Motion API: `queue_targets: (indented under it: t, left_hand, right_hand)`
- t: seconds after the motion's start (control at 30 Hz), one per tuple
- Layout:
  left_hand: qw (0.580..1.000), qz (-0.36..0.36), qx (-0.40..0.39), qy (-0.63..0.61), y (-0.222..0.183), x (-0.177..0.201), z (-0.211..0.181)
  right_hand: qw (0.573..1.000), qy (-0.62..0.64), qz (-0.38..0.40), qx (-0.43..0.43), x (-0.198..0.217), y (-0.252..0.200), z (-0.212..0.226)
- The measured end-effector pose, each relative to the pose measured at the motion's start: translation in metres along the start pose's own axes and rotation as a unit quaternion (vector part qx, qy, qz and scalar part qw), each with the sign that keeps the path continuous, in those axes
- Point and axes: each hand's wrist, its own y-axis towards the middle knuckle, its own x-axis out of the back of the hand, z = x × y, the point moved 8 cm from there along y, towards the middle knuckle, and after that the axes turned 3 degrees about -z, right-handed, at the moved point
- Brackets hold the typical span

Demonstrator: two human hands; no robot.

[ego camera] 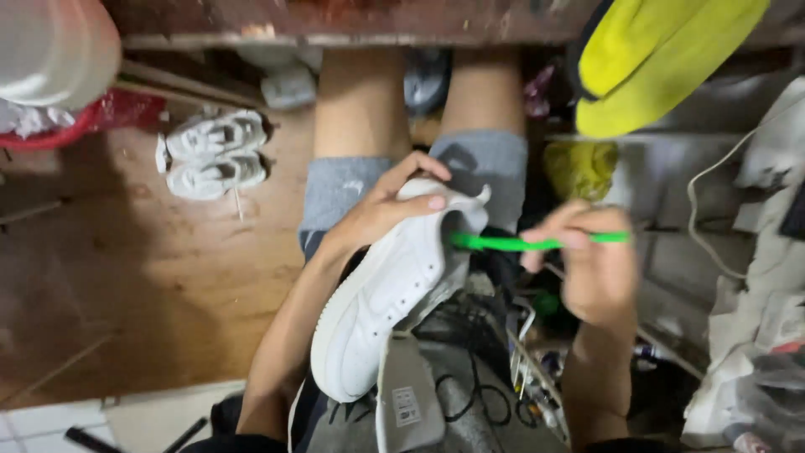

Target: Scrubbing the interior and edges of a white sneaker using a toothbrush and soapy water at a workbench.

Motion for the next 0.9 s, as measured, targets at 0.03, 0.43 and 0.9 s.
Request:
queue_targets:
  t: [0.03, 0.43, 0.9]
  left_hand:
    - [1.000, 0.001, -0.009, 0.001, -0.002, 0.001, -0.003]
    - [0.998, -0.011, 0.046, 0.035, -0.004, 0.006, 0.000]
    - [0.997, -0.011, 0.051, 0.051, 0.000, 0.008, -0.002]
  right_hand:
    - [1.000, -0.002, 0.002, 0.009, 0.009, 0.008, 0.014]
    - [0.966, -0.042, -0.168, 0.190, 0.053, 0.169, 0.076]
    - [0.990, -0.042, -0.130, 0.033, 0.041, 0.208, 0.045]
